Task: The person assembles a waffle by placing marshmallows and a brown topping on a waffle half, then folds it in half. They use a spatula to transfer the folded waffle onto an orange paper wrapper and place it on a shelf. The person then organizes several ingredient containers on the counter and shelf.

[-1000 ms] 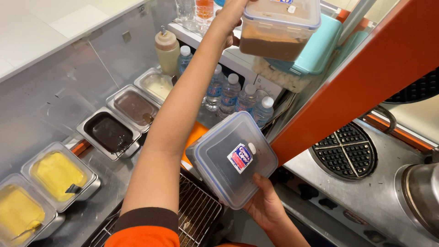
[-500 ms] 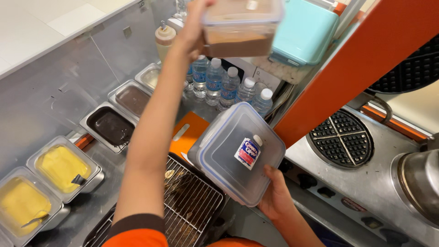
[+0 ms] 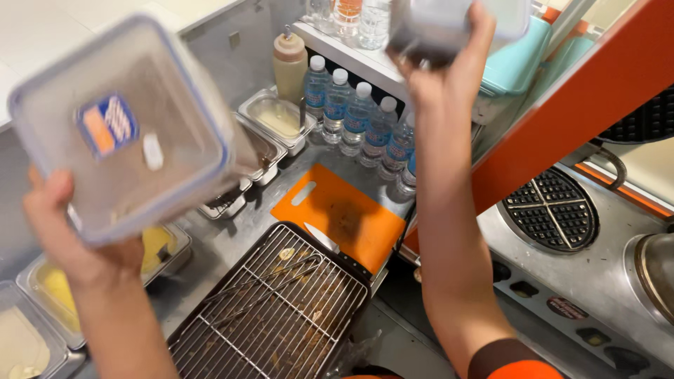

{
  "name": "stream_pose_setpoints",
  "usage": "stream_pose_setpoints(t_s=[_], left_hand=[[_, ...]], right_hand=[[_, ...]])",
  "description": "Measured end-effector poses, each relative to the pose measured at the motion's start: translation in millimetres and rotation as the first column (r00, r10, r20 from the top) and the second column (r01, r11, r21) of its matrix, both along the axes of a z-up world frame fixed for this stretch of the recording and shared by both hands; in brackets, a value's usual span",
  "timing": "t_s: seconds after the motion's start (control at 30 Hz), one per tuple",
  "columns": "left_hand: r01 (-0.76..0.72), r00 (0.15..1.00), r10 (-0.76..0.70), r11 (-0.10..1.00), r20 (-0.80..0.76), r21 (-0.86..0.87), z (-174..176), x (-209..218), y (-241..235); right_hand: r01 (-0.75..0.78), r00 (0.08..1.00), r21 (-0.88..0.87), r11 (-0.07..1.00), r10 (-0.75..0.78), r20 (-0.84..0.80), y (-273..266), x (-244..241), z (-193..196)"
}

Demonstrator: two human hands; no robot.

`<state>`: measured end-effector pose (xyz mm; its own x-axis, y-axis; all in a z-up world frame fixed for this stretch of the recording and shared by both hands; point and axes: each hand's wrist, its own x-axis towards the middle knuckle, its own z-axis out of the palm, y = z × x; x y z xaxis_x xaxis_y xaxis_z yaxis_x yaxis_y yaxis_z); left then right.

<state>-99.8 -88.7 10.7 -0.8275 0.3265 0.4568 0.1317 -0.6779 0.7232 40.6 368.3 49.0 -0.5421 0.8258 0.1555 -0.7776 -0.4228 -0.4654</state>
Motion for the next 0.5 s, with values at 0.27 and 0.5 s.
stream_pose_setpoints(t_s=[0.27, 0.5], left_hand=[[-0.039, 0.942, 0.092, 0.985, 0.324, -0.166, -200, -1, -150], [0.006, 0.991, 0.029, 0.965, 0.127, -0.261, -398, -42, -188]], right_hand=[[0.444, 0.896, -0.382, 0.811, -0.393, 0.208, 169, -75, 40], [0.644, 0.753, -0.260, 0.720, -0.535, 0.383, 186, -57, 49]])
